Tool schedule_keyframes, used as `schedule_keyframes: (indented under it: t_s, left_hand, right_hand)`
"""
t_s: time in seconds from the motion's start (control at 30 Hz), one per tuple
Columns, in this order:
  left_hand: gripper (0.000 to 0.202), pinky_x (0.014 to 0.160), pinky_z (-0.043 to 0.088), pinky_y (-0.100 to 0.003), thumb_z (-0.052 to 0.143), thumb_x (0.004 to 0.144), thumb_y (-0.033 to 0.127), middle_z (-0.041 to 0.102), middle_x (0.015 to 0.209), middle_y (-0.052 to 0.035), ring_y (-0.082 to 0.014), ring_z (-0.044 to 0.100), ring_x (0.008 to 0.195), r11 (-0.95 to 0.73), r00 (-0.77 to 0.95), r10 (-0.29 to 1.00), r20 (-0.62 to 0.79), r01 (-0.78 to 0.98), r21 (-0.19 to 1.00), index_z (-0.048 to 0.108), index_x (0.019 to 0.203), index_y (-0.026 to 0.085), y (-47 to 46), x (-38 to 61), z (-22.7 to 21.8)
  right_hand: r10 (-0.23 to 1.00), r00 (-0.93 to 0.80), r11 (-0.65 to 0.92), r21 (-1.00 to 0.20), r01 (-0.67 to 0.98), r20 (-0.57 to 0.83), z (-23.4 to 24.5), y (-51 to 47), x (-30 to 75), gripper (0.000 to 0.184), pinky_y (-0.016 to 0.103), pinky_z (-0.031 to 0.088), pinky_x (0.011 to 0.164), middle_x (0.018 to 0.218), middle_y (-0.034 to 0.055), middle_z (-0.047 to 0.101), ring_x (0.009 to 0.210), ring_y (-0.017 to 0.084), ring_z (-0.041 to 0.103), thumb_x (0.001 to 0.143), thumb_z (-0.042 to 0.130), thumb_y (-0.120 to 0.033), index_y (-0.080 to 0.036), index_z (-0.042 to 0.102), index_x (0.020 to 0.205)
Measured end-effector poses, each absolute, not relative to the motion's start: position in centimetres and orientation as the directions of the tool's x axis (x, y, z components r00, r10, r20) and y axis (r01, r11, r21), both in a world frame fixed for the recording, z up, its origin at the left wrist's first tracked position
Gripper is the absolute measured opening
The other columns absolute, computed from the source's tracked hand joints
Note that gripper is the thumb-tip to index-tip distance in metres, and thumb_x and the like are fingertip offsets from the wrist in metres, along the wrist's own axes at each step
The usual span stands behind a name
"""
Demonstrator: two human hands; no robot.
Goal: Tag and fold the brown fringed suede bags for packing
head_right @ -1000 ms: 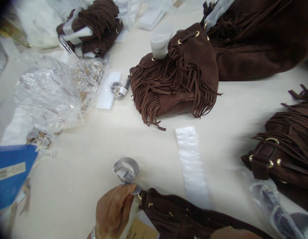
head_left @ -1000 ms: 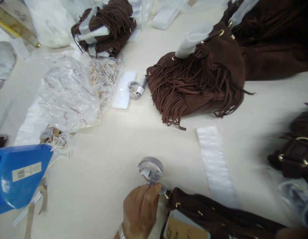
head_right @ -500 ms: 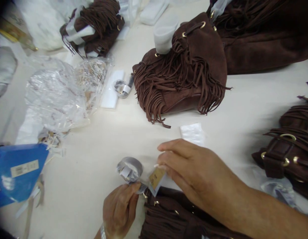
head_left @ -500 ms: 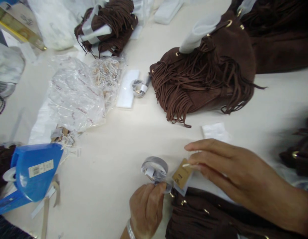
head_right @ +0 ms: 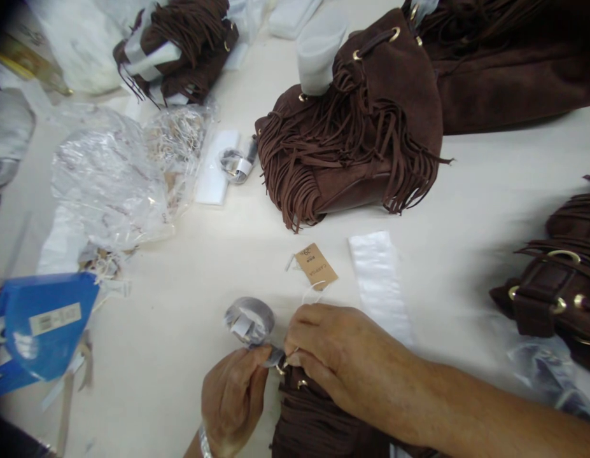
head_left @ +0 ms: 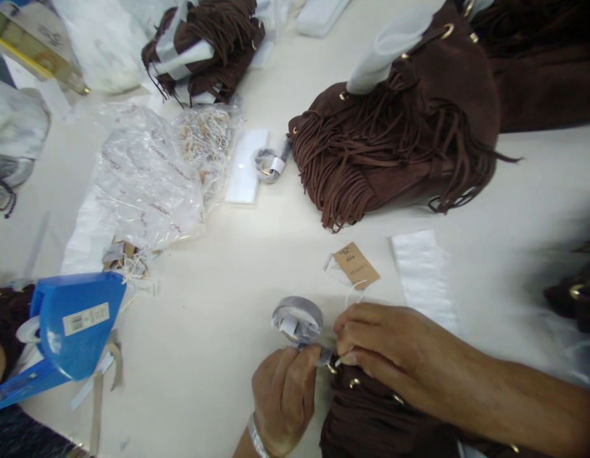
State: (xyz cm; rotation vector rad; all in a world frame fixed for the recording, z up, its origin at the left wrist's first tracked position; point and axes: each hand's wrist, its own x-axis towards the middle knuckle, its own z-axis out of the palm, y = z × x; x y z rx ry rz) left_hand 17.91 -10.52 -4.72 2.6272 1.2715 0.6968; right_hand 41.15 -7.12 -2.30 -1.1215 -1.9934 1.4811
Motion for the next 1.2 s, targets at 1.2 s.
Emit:
schedule_keyframes:
  t_s: [1.2]
  left_hand:
    - [0.026,0.063,0.051,-0.028,0.057,0.086,0.004,0.07,0.081,-0.005,-0.0175,0.066,0.07,-0.568,0.514,0.823,0.243,0.729,0.381,0.056,0.109,0.015,-10.6,18.2,-4.8]
  right_hand:
    - [0.741,-0.591,0.171,-0.763,0.624,-0.318,-1.1,-6.8,39.6,0.02,0.029,0.045,0.07,0.081,0.0017,0.063,0.075,0.017,0.059,0.091,0.047,-0.013,-0.021,0.064,0.084]
